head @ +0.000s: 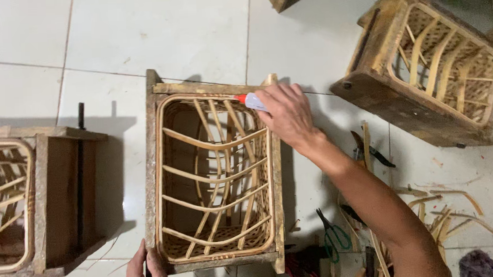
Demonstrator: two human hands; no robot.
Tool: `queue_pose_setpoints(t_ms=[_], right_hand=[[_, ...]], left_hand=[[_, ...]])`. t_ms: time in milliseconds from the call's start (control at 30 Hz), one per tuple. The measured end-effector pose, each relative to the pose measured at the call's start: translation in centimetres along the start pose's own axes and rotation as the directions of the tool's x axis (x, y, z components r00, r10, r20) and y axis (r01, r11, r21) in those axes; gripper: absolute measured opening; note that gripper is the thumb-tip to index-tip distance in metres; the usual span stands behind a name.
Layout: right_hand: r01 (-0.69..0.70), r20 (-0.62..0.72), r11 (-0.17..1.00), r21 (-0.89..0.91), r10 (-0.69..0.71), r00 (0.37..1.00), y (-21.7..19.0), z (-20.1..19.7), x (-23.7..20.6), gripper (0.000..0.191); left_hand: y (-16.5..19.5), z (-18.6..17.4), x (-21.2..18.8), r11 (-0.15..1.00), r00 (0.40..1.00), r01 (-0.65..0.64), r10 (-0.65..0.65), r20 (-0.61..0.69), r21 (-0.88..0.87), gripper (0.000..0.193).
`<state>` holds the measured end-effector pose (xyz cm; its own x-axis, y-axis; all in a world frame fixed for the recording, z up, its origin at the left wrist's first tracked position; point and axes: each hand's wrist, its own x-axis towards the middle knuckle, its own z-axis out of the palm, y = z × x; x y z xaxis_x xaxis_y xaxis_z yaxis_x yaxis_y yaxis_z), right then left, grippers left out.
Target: The person assembles a rectangular bamboo basket by inserting thin bamboo strips into a wooden frame. They apply glue to the joints, use a hammer to tap the strips into place, and trim excess material with a knife.
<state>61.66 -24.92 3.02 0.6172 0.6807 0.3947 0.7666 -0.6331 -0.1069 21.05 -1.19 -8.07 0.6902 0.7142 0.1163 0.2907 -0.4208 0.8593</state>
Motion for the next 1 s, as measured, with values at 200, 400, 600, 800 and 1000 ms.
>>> queue_pose_setpoints(t_ms=[200,400,600,800,1000], right_hand=[[0.03,0.007,0.998,0.053,-0.03,1.0,-3.3,1.0,2.5,0.042],[0.076,0.035,0.995,-0.058,-0.074,0.997,-5.2,3.0,4.7,0.043],[0.083,0.041,0.994,-0.074,-0.08,0.996,-6.1,1.9,5.4,0.035],[-0.394,0.101,0.857,0.331,0.383,0.918,-5.7,-2.2,-0.5,0.04],[-0.742,0.347,0.268,0.614,0.753,0.559,-8.0,-1.6,-14.3,0.044]], left_hand=[[1.5,-0.7,0.9,0.997,0.997,0.02,-0.014,-0.075,0.075,0.027],[2.1,-1.5,1.7,0.996,0.996,0.061,-0.057,-0.068,0.061,0.03],[2.2,-2.3,2.1,0.997,0.997,0.046,-0.041,-0.073,0.068,0.029],[2.9,-3.5,3.0,1.0,0.997,0.007,-0.008,-0.082,-0.021,0.027],[2.2,-4.4,2.8,0.99,0.989,-0.066,0.048,-0.14,-0.122,0.025]])
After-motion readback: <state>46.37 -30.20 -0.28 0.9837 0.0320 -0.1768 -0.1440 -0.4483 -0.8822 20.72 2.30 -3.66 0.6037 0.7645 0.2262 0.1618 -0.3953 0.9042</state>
